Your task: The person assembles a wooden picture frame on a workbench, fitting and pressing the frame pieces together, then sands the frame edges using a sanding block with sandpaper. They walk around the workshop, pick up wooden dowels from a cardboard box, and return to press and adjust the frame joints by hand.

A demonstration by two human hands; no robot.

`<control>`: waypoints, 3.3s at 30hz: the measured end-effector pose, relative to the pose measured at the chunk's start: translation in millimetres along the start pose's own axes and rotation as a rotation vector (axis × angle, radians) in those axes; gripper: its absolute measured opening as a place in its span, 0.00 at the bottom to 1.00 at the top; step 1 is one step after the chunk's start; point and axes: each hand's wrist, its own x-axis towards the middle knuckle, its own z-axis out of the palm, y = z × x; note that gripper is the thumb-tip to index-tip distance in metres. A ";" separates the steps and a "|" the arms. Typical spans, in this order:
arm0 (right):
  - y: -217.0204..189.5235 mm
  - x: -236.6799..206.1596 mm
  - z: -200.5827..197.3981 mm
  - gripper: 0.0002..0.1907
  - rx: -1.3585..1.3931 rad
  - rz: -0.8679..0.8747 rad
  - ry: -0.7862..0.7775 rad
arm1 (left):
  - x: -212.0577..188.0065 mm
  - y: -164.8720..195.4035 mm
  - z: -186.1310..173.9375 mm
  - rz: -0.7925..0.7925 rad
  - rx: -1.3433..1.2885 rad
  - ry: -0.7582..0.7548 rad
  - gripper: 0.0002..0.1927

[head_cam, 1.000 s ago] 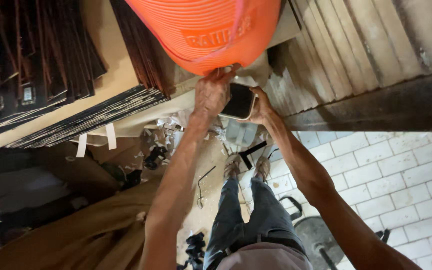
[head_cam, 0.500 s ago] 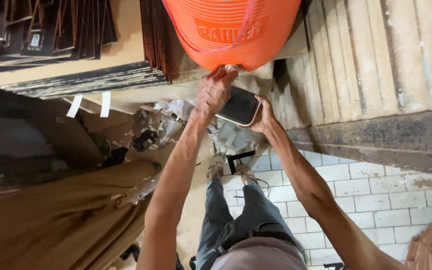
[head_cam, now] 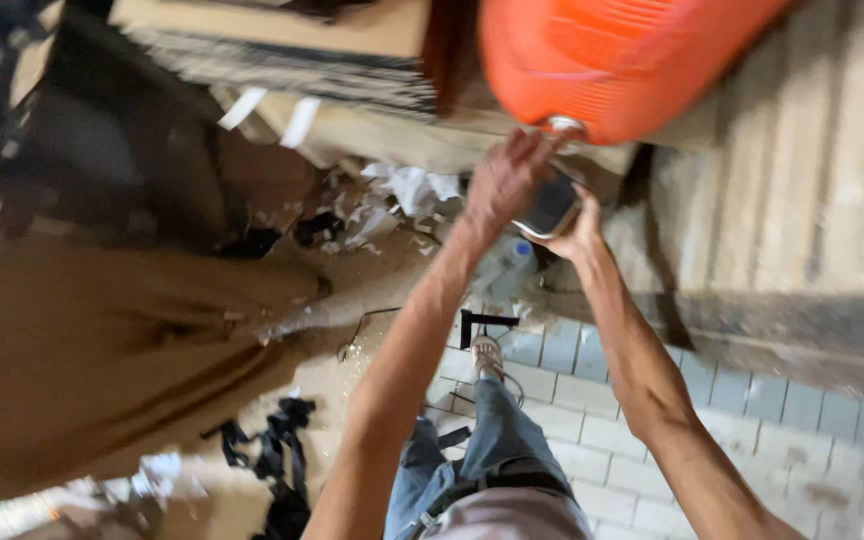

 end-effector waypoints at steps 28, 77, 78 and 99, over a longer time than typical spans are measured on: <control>710.4 -80.4 132.7 0.34 -0.905 0.895 -0.559 | -954.8 135.7 -247.6 -2.072 -0.129 1.194 0.18; 1805.9 -446.0 504.9 0.35 -0.666 0.829 -0.599 | -1939.5 175.8 -920.2 -1.857 -0.015 2.009 0.14; 1817.4 -442.4 512.9 0.35 -0.658 0.774 -0.561 | -1949.7 150.9 -937.7 -1.844 -0.048 1.966 0.14; 2046.4 -269.0 717.5 0.33 -0.142 0.085 -0.230 | -2044.4 -302.7 -1244.5 -1.572 -0.959 1.010 0.17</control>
